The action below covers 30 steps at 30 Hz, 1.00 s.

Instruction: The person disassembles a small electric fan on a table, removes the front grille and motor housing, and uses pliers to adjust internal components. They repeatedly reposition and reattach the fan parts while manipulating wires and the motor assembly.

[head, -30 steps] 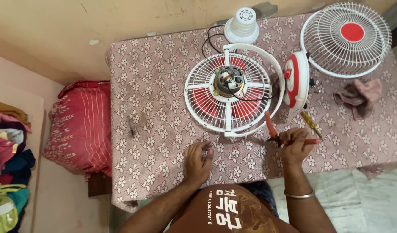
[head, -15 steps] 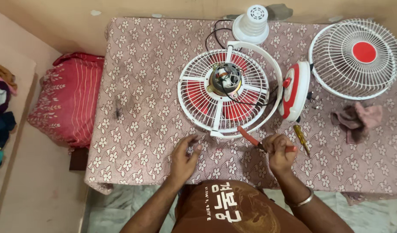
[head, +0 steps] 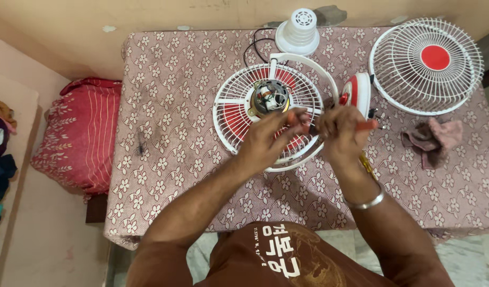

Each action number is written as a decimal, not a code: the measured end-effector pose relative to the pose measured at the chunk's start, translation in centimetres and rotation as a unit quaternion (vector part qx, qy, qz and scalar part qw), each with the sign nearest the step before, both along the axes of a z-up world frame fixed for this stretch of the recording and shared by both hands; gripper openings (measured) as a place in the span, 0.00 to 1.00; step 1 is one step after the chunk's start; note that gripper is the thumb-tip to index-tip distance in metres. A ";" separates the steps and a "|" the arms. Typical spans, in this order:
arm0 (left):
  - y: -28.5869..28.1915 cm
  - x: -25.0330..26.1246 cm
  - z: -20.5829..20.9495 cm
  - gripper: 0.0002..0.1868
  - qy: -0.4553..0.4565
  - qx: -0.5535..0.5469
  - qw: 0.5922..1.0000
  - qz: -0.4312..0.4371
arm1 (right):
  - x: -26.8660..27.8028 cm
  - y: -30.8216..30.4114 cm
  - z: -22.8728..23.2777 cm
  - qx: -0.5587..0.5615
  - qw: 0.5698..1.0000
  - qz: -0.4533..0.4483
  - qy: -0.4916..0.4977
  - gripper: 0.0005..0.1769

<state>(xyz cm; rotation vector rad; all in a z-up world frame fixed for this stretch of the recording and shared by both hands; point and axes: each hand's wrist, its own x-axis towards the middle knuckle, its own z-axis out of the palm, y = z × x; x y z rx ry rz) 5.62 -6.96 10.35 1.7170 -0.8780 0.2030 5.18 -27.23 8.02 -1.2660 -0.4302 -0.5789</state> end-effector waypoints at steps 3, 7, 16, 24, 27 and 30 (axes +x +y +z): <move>-0.5 2.8 0.1 0.20 0.066 0.016 0.997 0.020 | 1.9 0.6 -0.1 -0.010 0.995 -0.009 0.097 0.29; 0.1 3.6 0.6 0.20 0.139 0.002 0.989 0.047 | 4.7 1.9 -0.7 0.028 0.993 0.018 0.118 0.27; 1.7 4.4 -0.4 0.22 0.060 0.060 0.992 0.095 | 5.8 3.5 -2.0 -0.053 0.990 0.018 0.130 0.30; 1.5 4.4 -0.5 0.22 0.026 0.043 0.992 0.114 | 6.5 3.0 -1.4 -0.100 0.982 0.026 0.158 0.29; 1.1 4.2 -0.2 0.21 0.024 0.039 0.990 0.131 | 7.3 2.8 -1.3 -0.066 0.977 0.045 0.199 0.29; 1.0 4.1 0.2 0.21 0.052 0.052 0.988 0.139 | 7.2 2.7 -1.3 -0.070 0.976 0.046 0.202 0.28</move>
